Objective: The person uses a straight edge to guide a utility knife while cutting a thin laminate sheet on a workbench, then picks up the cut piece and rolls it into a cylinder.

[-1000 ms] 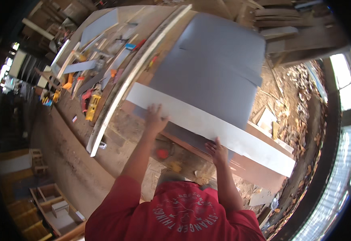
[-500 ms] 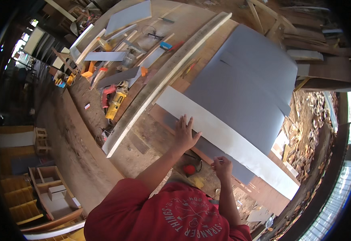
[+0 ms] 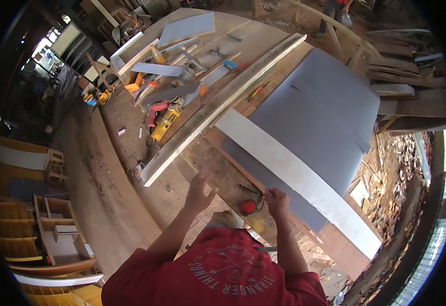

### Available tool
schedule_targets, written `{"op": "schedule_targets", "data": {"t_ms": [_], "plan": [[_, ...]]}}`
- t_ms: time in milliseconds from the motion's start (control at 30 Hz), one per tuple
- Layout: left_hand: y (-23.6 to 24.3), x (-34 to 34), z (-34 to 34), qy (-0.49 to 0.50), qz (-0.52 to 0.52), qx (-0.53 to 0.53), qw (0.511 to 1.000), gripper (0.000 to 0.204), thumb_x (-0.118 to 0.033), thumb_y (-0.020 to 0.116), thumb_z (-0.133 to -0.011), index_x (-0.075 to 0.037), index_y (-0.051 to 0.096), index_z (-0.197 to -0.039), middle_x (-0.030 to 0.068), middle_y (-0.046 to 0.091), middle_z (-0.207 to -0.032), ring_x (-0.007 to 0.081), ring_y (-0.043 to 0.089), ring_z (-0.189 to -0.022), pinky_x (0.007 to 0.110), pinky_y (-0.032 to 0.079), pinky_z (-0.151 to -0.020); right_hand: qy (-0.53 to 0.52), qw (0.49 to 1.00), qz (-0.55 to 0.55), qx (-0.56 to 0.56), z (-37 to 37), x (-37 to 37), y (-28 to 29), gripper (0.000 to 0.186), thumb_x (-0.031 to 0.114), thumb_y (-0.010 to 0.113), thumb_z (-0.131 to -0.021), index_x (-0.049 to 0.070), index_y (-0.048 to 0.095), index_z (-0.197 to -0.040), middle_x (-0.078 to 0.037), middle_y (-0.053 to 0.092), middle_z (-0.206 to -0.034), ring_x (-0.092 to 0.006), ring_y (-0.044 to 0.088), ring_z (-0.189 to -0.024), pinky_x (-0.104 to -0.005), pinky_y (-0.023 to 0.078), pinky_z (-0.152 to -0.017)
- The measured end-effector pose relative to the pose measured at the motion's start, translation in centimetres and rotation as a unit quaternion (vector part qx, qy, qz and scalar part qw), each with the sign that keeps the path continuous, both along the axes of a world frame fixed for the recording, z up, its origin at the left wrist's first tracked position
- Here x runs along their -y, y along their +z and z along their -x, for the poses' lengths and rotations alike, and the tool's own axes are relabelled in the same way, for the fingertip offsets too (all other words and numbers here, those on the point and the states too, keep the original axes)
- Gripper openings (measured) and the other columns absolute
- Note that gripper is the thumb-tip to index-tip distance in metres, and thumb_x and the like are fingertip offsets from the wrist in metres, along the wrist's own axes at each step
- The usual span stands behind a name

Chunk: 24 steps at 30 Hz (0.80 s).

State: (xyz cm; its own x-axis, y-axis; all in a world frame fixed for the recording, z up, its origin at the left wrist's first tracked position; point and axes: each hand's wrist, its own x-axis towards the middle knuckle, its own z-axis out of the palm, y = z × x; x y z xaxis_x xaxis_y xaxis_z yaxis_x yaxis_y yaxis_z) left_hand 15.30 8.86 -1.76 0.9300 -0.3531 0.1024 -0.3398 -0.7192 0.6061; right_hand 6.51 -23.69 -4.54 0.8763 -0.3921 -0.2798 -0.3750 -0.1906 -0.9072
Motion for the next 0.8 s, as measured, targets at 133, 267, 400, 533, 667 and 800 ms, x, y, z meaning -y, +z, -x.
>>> {"op": "schedule_targets", "data": {"t_ms": [133,267,400,533,667,800], "plan": [[1.2,-4.2,3.0,0.045,0.011,-0.025,0.999,0.051,-0.026,0.079,-0.095,-0.005,0.064,-0.139,0.0254,0.052,-0.156,0.0465,0.051,-0.143,0.055,0.046,-0.117,-0.001,0.999,0.038,0.03,1.4,-1.0,-0.5,0.022,0.019,0.075,-0.102,-0.003,0.08,-0.105,-0.007,0.079,-0.081,-0.0128,0.075,-0.069,-0.0278,0.057,-0.062],[0.5,-7.1,2.0,0.064,0.04,0.039,0.996,0.032,-0.022,0.077,-0.096,-0.003,0.074,-0.121,0.0218,0.072,-0.129,0.042,0.067,-0.123,0.05,0.054,-0.106,-0.055,0.998,0.027,0.02,0.8,-3.1,0.5,0.023,0.02,0.078,-0.102,-0.002,0.08,-0.1,-0.006,0.077,-0.076,-0.0123,0.074,-0.067,-0.0274,0.056,-0.061],[0.5,-7.2,-6.4,0.021,0.074,0.007,0.997,0.025,-0.021,0.075,-0.097,-0.004,0.076,-0.115,0.0197,0.076,-0.116,0.0385,0.072,-0.109,0.049,0.058,-0.096,-0.062,0.995,0.074,0.038,-1.8,-4.5,0.5,0.024,0.022,0.078,-0.102,-0.002,0.079,-0.098,-0.006,0.077,-0.075,-0.0121,0.073,-0.067,-0.0277,0.056,-0.061],[1.4,0.5,-20.4,-0.047,0.171,0.017,0.984,0.022,-0.024,0.07,-0.103,-0.003,0.076,-0.108,0.0179,0.078,-0.1,0.041,0.074,-0.096,0.05,0.059,-0.085,-0.084,0.991,0.102,-0.006,-5.3,-6.8,1.6,0.025,0.023,0.078,-0.102,-0.001,0.078,-0.097,-0.007,0.077,-0.074,-0.0124,0.073,-0.065,-0.0288,0.057,-0.061],[-1.7,10.0,-38.1,-0.093,0.158,0.07,0.981,0.02,-0.021,0.064,-0.105,-0.004,0.074,-0.103,0.0198,0.077,-0.099,0.0452,0.073,-0.097,0.052,0.058,-0.081,-0.118,0.985,0.117,-0.05,-7.7,-10.7,2.1,0.025,0.024,0.078,-0.102,-0.001,0.079,-0.098,-0.007,0.078,-0.075,-0.0141,0.076,-0.069,-0.0302,0.059,-0.065],[-5.3,17.5,-53.6,-0.059,0.07,0.144,0.985,0.015,-0.013,0.062,-0.099,-0.002,0.069,-0.107,0.0245,0.073,-0.105,0.0478,0.07,-0.103,0.058,0.054,-0.091,-0.137,0.98,0.125,-0.072,-6.7,-13.7,1.7,0.026,0.025,0.078,-0.102,-0.001,0.08,-0.102,-0.009,0.08,-0.08,-0.0155,0.079,-0.074,-0.0316,0.062,-0.069]]}}
